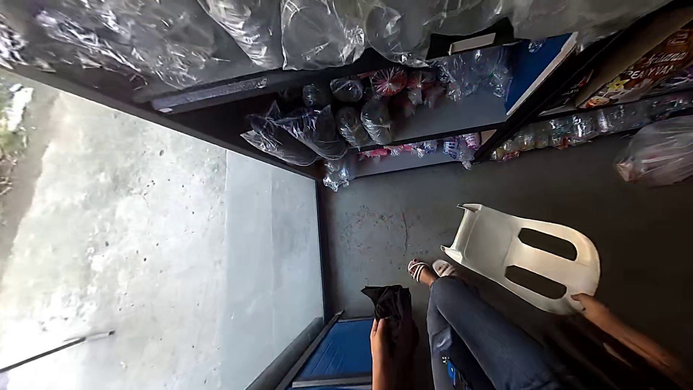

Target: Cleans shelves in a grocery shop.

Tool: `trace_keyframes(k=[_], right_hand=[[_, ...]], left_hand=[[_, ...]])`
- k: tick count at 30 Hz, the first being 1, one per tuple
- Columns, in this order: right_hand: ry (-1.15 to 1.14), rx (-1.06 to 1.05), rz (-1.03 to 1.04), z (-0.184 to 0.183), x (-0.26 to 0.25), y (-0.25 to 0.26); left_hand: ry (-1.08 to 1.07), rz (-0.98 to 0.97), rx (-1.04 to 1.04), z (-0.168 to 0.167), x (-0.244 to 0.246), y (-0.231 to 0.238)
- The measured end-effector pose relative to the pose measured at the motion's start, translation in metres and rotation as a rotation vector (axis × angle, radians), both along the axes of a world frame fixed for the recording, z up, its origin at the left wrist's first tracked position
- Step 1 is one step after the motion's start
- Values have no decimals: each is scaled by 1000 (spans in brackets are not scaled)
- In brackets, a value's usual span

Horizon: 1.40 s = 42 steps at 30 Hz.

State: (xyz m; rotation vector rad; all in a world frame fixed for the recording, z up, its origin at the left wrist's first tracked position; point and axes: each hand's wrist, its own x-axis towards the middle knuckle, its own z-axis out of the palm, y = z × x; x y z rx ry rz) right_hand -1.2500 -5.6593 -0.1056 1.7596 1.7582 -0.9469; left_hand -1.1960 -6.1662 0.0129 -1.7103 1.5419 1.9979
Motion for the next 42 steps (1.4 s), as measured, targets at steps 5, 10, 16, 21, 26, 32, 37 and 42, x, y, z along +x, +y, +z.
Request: trace_keyframes(k=[5, 10, 16, 21, 26, 32, 37, 42], right_hand=[[-161, 5, 845, 109, -100, -102], [-240, -177, 936, 124, -210, -179], [93, -219, 1182, -54, -358, -247], [469, -231, 1603, -89, -418, -356], [432, -29, 1871, -135, -429, -378], [726, 149, 1960, -159, -425, -364], [970, 172, 1982, -163, -416, -353], [971, 57, 1966, -153, -414, -349]], left_hand=[[56, 127, 76, -22, -40, -48], [249, 255, 207, -28, -104, -53], [340, 46, 229, -181, -241, -65], [310, -238, 12, -339, -406, -41], [288, -842, -469, -419, -531, 19], [276, -1307, -729, -509, -560, 61], [436, -1137, -932, -529, -534, -33], [-135, -846, -858, -486, -511, -107]])
